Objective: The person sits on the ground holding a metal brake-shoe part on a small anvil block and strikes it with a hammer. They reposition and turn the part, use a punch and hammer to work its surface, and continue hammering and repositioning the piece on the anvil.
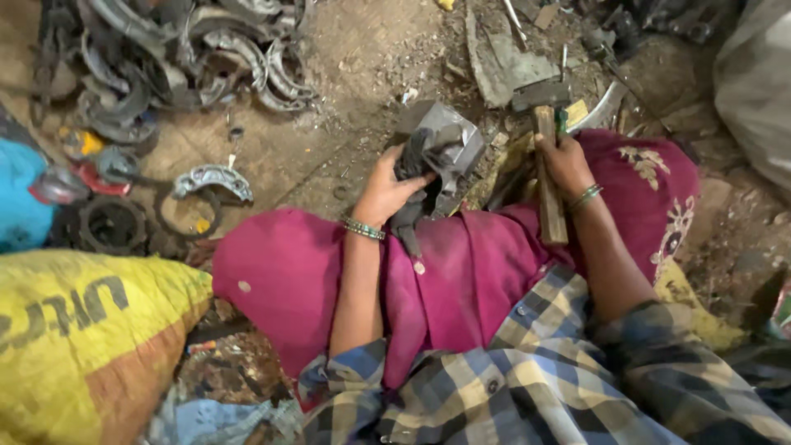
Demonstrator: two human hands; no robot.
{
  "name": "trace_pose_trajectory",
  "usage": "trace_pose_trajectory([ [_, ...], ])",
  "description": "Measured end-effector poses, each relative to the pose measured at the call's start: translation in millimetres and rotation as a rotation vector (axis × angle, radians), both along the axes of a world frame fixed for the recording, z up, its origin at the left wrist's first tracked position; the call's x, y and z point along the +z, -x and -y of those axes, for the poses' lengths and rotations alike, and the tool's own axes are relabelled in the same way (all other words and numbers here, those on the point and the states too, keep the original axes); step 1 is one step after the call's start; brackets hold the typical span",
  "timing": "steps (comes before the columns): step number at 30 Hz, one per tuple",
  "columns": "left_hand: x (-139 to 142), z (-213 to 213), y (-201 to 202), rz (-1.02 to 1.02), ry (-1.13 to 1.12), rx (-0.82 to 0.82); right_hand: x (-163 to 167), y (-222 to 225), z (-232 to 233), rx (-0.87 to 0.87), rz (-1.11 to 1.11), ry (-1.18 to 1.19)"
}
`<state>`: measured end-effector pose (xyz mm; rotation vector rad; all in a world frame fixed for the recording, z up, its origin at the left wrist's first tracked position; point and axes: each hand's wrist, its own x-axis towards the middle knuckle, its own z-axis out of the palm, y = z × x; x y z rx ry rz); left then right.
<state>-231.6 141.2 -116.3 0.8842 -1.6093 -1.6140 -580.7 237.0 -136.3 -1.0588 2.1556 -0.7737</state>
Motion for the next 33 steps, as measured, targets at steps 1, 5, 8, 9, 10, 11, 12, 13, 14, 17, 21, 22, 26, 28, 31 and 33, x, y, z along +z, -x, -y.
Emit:
trace_pose_trajectory([
  [1,1,1,-1,0.027,0.098,-0.006,-1,0,-2,0.066,-0.243,-0.003],
  [5,11,0,-6,0.166,0.113,-0.014,32,-36,-7,0.187,-0.614,0.433],
  [8,19,-2,-6,0.158,0.039,-0.061,71,-82,-9,0.318,-0.089,0.546],
  [9,20,-3,-6,0.136,-0.056,-0.104,86,-96,-18,0.393,-0.192,0.409],
  [10,21,-3,-6,0.12,-0.151,-0.145,94,-114,-10,0.411,0.167,0.469],
  [11,20,-3,-7,0.156,-0.14,-0.16,104,-126,-10,0.432,0.126,0.548],
  [12,19,-3,-8,0.192,-0.13,-0.167,111,-135,-9,0.462,0.086,0.621],
  [13,16,-2,-10,0.211,-0.145,-0.18,116,-140,-9,0.398,0.121,0.593],
  [14,13,-1,-13,0.23,-0.161,-0.187,121,-144,-9,0.34,0.16,0.563],
  [17,1,5,-24,0.156,-0.3,-0.137,136,-135,-21,0.233,0.144,0.62],
  [21,-14,16,-38,0.126,-0.353,0.027,184,-85,-47,0.225,-0.023,0.993],
  [22,-17,17,-39,0.118,-0.365,0.087,202,-60,-52,0.337,-0.021,1.144],
  [26,-18,23,-34,0.156,-0.38,0.247,267,47,-50,-0.124,-0.925,1.213],
  [28,-16,27,-30,0.142,-0.364,0.245,288,89,-58,-0.35,-1.332,1.086],
  [31,-18,32,-26,0.13,-0.306,0.227,291,111,-67,-0.609,-1.279,0.998],
  [33,-23,34,-24,0.118,-0.317,0.232,278,101,-65,-0.627,-0.879,1.13],
])
